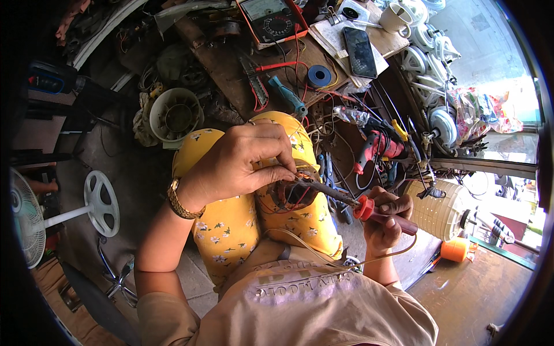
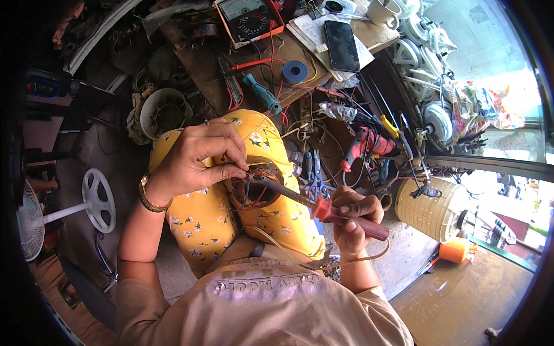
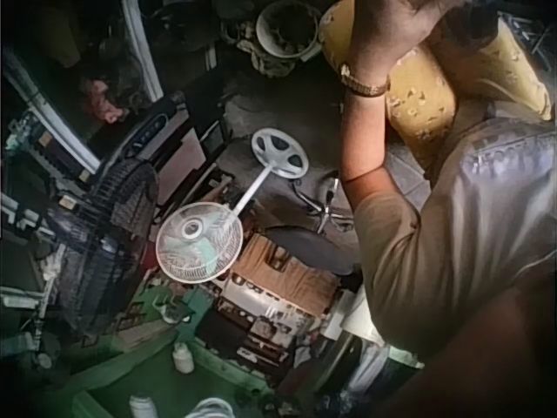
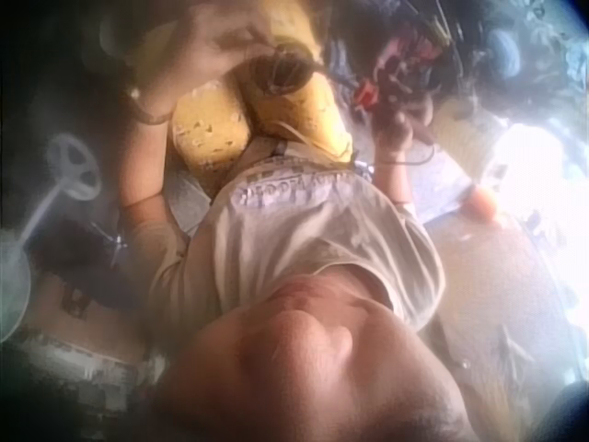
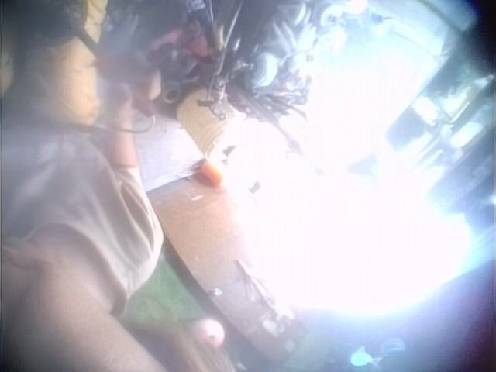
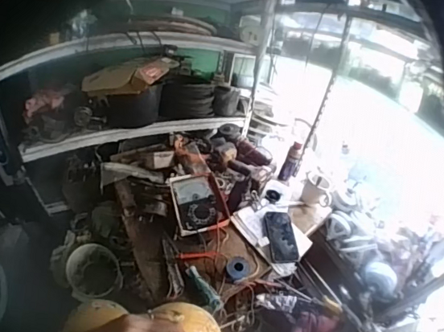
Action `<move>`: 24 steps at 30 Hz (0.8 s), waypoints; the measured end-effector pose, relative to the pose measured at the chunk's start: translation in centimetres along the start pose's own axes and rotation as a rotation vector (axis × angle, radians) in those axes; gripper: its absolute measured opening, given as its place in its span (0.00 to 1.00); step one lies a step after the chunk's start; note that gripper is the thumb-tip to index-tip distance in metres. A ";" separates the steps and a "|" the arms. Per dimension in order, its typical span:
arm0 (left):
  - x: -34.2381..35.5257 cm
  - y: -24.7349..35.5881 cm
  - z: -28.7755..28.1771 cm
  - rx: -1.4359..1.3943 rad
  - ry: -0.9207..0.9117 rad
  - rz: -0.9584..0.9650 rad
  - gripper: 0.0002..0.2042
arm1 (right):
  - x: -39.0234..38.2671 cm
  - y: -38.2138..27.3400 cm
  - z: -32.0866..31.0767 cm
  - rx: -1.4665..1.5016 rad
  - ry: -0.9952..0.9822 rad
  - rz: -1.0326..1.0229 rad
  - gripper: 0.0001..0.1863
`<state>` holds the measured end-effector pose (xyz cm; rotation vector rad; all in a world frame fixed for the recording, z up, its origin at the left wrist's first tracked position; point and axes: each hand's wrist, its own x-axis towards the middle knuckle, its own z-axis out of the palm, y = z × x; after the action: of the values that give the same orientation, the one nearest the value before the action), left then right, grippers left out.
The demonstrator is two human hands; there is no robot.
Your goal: The person solders wires onto a motor coil stator held in their lap. They use pliers to strip or move wires and a soldering iron to secure connections on the copper windings.
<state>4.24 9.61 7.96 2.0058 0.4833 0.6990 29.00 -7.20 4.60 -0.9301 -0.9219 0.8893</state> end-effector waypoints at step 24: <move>0.0 0.1 0.0 -0.022 0.017 -0.004 0.08 | -0.1 0.1 0.0 0.007 0.018 0.001 0.17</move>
<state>4.26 9.54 8.07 1.9793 0.4881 0.7167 28.96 -7.27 4.44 -0.9311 -0.9030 0.8832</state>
